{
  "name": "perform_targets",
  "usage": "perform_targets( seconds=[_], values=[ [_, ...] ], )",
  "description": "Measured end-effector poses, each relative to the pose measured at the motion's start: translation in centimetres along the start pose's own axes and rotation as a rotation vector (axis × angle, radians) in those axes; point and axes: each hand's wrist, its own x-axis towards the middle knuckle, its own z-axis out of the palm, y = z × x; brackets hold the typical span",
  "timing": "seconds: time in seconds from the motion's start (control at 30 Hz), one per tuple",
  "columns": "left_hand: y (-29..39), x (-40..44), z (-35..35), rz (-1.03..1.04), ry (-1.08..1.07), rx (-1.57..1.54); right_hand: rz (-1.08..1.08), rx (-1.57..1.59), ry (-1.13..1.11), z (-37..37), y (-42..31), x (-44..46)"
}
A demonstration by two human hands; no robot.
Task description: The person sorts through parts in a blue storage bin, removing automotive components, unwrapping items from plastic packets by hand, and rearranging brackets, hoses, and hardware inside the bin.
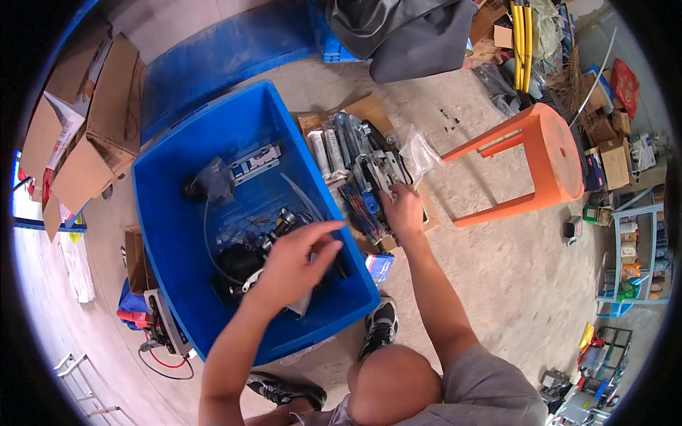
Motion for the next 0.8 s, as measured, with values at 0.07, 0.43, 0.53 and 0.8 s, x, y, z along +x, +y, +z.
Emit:
perform_targets(
  seconds=[0.07,0.43,0.53,0.8],
  values=[
    [1.5,1.3,2.6,0.059,0.015,-0.106,-0.097,-0.100,-0.026,0.4,1.9,0.1],
    [2.0,3.6,7.5,0.006,-0.071,-0.398,0.169,-0.110,-0.208,1.3,3.1,2.1],
    [0.9,3.6,8.1,-0.005,-0.059,-0.436,0.198,-0.139,-0.212,0.7,1.9,2.3],
    [0.7,3.4,7.6,-0.106,-0.069,-0.506,0.145,0.052,-0.144,-0.9,0.8,2.8]
  ],
)
